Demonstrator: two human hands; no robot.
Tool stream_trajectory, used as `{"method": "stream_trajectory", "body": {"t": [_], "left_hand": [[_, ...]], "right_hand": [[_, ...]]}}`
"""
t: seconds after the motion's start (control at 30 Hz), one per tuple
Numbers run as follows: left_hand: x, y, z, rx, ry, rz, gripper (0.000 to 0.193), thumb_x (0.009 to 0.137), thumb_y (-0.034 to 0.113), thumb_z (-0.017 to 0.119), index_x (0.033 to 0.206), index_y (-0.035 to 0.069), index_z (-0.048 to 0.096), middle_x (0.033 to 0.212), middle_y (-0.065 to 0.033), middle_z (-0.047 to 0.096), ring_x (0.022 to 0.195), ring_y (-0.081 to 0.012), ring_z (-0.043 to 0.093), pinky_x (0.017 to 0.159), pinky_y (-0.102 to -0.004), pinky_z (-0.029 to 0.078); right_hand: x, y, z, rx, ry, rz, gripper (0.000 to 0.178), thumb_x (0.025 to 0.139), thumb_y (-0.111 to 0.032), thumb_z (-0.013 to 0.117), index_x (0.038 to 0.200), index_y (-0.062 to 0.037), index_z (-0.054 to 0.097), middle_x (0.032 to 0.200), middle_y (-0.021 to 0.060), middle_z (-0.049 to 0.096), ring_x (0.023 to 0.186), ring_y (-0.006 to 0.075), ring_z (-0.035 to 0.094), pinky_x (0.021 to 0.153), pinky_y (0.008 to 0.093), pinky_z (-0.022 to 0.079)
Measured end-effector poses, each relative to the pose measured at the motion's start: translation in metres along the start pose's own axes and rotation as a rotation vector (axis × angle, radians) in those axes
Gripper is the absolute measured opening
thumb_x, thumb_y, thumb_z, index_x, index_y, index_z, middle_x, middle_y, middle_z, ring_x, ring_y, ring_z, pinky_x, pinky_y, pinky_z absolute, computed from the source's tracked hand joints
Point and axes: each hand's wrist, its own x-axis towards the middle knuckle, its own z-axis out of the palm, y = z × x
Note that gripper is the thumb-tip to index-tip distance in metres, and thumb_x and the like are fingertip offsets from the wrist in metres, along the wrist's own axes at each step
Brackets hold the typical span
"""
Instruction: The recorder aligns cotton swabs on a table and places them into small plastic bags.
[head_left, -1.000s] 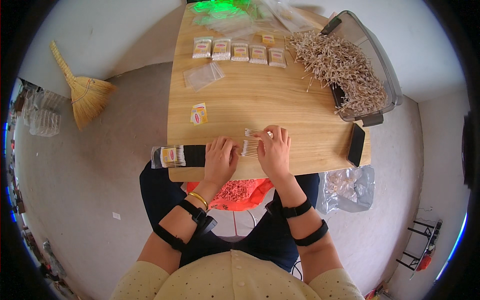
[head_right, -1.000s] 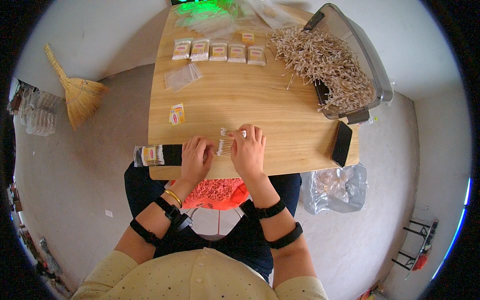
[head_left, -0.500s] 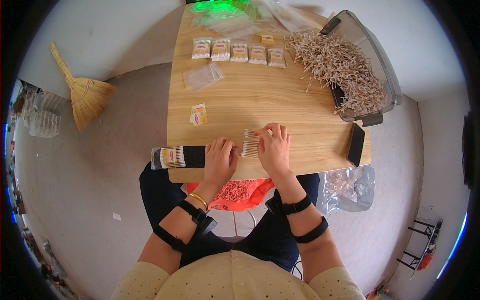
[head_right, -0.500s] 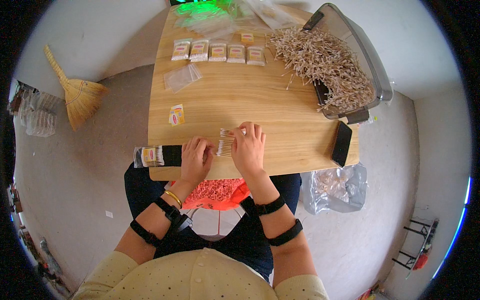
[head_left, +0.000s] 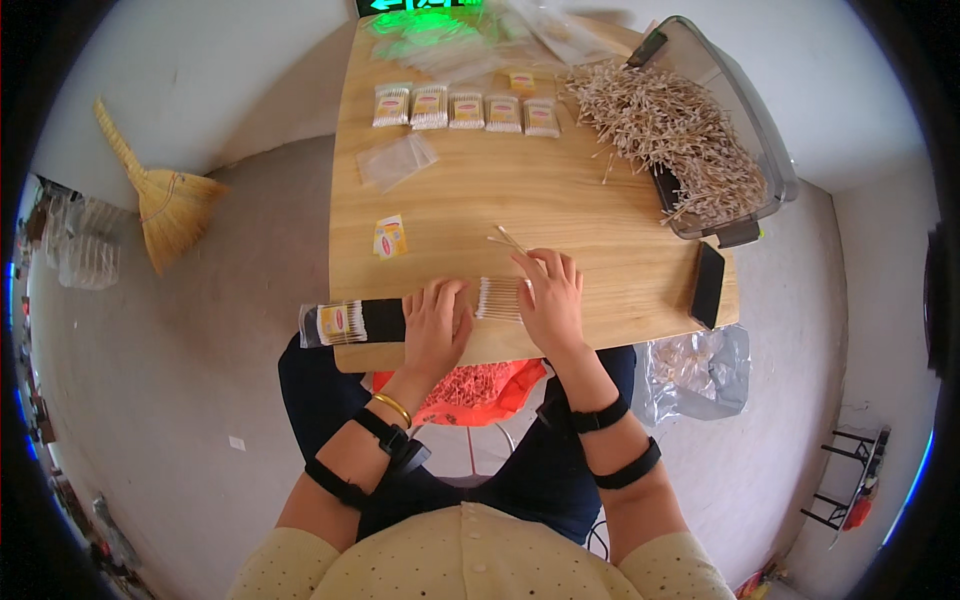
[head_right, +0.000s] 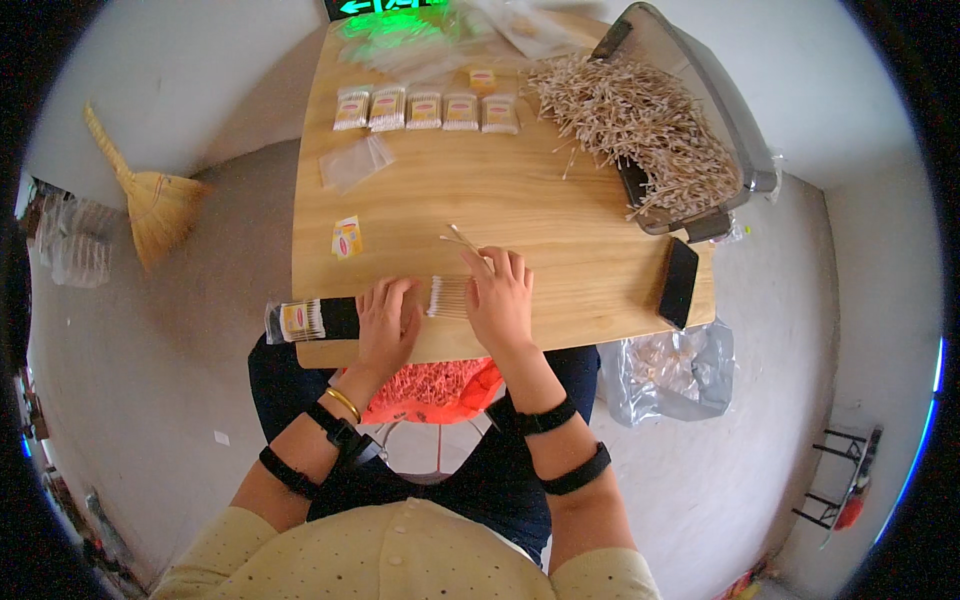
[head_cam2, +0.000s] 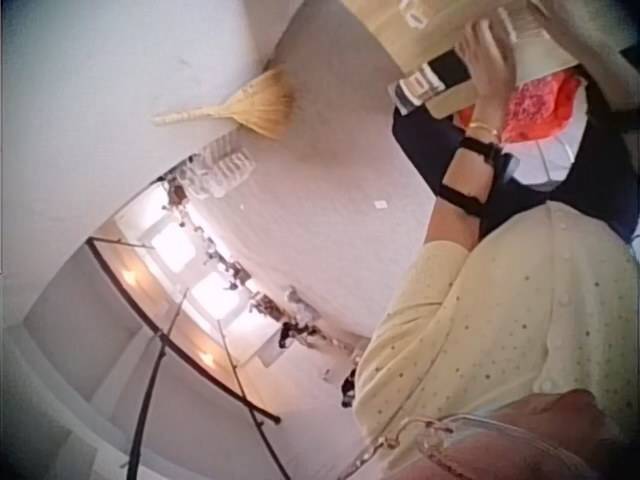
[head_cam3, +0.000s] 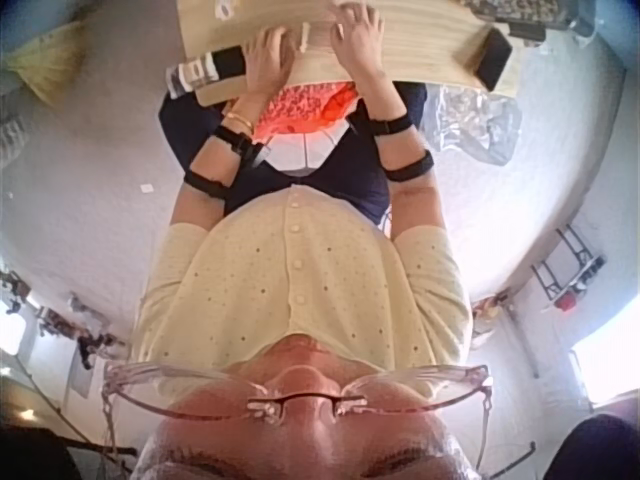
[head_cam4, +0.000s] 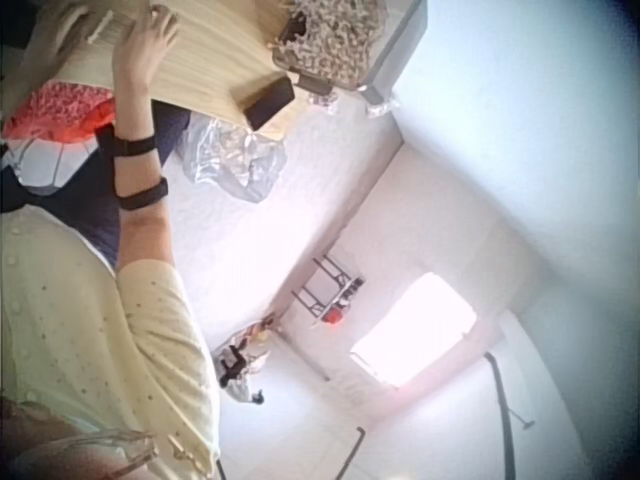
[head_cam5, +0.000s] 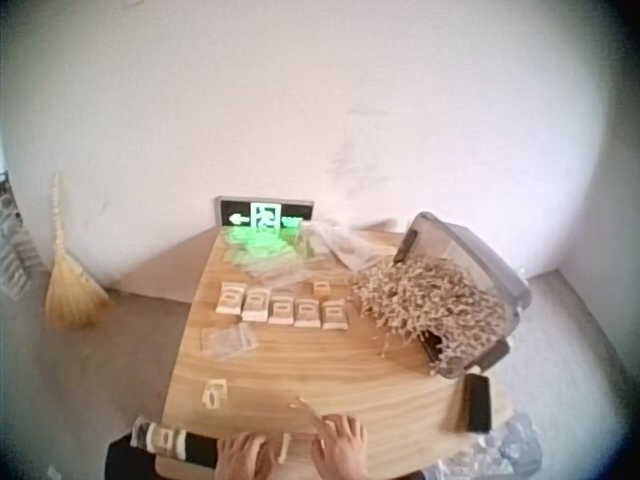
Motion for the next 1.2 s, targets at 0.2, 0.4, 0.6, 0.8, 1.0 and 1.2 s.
{"method": "stream_trajectory", "body": {"t": [0.2,0.4,0.6,0.8,1.0,1.2], "left_hand": [[0.004,0.005,-0.004,0.1,-0.102,0.18,0.065,0.091,0.036,0.068,0.144,0.005,0.047,0.148,-0.0135,0.043,0.141,-0.037,0.038,0.12,-0.0567,0.025],[0.031,0.021,0.009,0.153,-0.211,0.287,0.064,0.094,0.046,0.066,0.14,0.004,0.051,0.145,-0.0137,0.044,0.143,-0.0355,0.037,0.123,-0.0613,0.02],[0.033,0.017,0.022,0.1,-0.183,0.236,0.054,0.097,0.047,0.061,0.131,0.006,0.055,0.135,-0.0145,0.048,0.135,-0.0362,0.042,0.122,-0.0608,0.02],[0.021,0.005,0.01,-0.007,-0.193,0.208,0.055,0.098,0.042,0.058,0.138,0.004,0.051,0.143,-0.0163,0.046,0.139,-0.0381,0.04,0.121,-0.0603,0.021],[0.0,-0.01,-0.008,0.141,-0.249,0.189,0.08,0.101,0.053,0.049,0.156,-0.002,0.032,0.159,-0.0209,0.034,0.152,-0.039,0.025,0.125,-0.0594,0.012],[-0.001,-0.002,0.003,0.401,-0.326,0.197,0.104,0.097,0.074,0.035,0.158,-0.01,0.021,0.167,-0.0258,0.018,0.158,-0.0368,0.01,0.127,-0.0574,0.004]], "right_hand": [[-0.037,-0.003,-0.014,0.135,-0.07,-0.025,0.062,0.086,-0.023,0.072,0.142,-0.0051,0.053,0.143,0.0138,0.052,0.132,0.0362,0.046,0.109,0.0486,0.038],[-0.045,0.013,-0.017,0.144,-0.053,0.054,0.058,0.088,-0.022,0.069,0.141,-0.0066,0.053,0.143,0.0149,0.05,0.131,0.0374,0.046,0.109,0.0491,0.038],[-0.018,0.023,-0.004,0.073,0.002,-0.011,0.044,0.092,-0.014,0.061,0.136,-0.0125,0.059,0.135,0.0146,0.054,0.128,0.0374,0.048,0.106,0.0487,0.04],[-0.013,0.03,-0.004,0.155,-0.009,0.062,0.045,0.092,-0.014,0.062,0.137,-0.0107,0.058,0.137,0.0154,0.053,0.129,0.0372,0.048,0.106,0.0489,0.041],[-0.049,0.003,-0.001,0.092,-0.216,-0.053,0.108,0.082,-0.048,0.076,0.159,0.0044,0.021,0.165,0.0272,0.022,0.156,0.0396,0.017,0.128,0.0505,0.013],[-0.047,-0.015,0.014,-0.036,-0.225,-0.005,0.104,0.089,-0.057,0.064,0.16,0.0043,0.018,0.167,0.0286,0.016,0.158,0.0402,0.01,0.128,0.0523,0.009]]}}
